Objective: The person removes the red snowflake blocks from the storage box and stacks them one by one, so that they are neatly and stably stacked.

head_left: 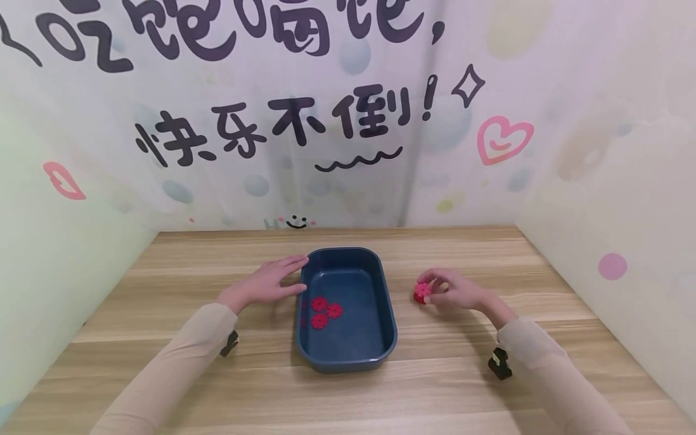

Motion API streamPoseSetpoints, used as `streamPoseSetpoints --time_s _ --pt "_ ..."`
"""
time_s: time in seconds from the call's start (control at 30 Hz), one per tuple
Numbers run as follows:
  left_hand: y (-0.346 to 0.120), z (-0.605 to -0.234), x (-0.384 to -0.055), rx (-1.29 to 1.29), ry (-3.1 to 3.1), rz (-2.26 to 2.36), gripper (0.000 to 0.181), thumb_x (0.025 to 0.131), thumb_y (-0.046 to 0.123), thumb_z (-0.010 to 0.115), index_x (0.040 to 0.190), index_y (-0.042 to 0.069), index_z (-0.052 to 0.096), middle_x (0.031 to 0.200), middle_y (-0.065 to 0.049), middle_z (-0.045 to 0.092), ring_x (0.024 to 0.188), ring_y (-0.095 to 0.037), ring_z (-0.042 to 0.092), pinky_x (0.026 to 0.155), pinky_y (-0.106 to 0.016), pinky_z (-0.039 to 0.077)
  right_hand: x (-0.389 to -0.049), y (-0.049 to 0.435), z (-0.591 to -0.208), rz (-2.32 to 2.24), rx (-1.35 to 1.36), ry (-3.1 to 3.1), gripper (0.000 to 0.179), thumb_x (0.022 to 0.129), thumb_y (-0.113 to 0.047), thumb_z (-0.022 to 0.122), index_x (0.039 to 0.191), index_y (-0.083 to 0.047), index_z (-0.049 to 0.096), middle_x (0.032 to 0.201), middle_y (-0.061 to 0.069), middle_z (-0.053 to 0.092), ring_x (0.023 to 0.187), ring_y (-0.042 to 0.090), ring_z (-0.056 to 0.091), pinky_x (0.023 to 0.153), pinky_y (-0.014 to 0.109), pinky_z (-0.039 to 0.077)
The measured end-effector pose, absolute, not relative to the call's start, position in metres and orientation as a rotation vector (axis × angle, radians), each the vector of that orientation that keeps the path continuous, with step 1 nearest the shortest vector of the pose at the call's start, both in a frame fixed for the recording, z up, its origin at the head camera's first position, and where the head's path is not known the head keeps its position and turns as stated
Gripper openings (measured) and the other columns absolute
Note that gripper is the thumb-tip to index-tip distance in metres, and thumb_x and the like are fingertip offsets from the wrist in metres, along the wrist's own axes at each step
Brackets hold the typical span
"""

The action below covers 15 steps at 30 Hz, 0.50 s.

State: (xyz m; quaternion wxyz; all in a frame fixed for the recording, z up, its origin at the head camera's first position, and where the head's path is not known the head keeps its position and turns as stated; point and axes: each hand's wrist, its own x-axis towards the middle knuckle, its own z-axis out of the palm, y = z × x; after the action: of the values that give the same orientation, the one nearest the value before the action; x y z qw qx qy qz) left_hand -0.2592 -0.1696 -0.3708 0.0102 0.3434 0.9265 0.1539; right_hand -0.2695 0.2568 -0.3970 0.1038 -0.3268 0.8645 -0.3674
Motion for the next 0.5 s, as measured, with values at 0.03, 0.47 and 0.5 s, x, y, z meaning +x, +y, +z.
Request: streamPoseSetpoints --time_s 0.03,0.47,0.5 --pt "-0.17 -0.371 -0.259 1.072 2.892 0.48 0.064 0.088 0.041 0.05 0.136 0.003 0.032 0.139 -0.014 0.03 0.125 -0.031 0.027 0.094 -0.055 0.021 -0.267 0.256 -0.395 -1.082 -0.968 2.552 0.034 0.079 -0.012 0.066 0.11 -0.006 0.053 0.101 0.005 0.054 0.089 0.023 0.051 0.075 0.037 0.044" --pt "-0.17 -0.372 -0.259 1.059 2.891 0.481 0.064 0.088 0.043 0.048 0.136 0.004 0.032 0.139 -0.012 0.029 0.125 -0.029 0.027 0.095 -0.054 0.021 -0.269 0.259 -0.4 -1.045 -0.939 2.536 0.035 0.08 -0.011 0.065 0.112 -0.003 0.052 0.102 0.008 0.053 0.088 0.023 0.051 0.075 0.037 0.041" --pt "-0.17 -0.372 -0.259 1.06 2.891 0.481 0.064 0.088 0.043 0.048 0.136 0.004 0.032 0.139 -0.013 0.029 0.125 -0.03 0.027 0.095 -0.054 0.021 -0.271 0.26 -0.402 -1.038 -0.947 2.536 0.035 0.08 -0.012 0.065 0.111 -0.003 0.052 0.101 0.007 0.052 0.087 0.022 0.051 0.074 0.036 0.041"
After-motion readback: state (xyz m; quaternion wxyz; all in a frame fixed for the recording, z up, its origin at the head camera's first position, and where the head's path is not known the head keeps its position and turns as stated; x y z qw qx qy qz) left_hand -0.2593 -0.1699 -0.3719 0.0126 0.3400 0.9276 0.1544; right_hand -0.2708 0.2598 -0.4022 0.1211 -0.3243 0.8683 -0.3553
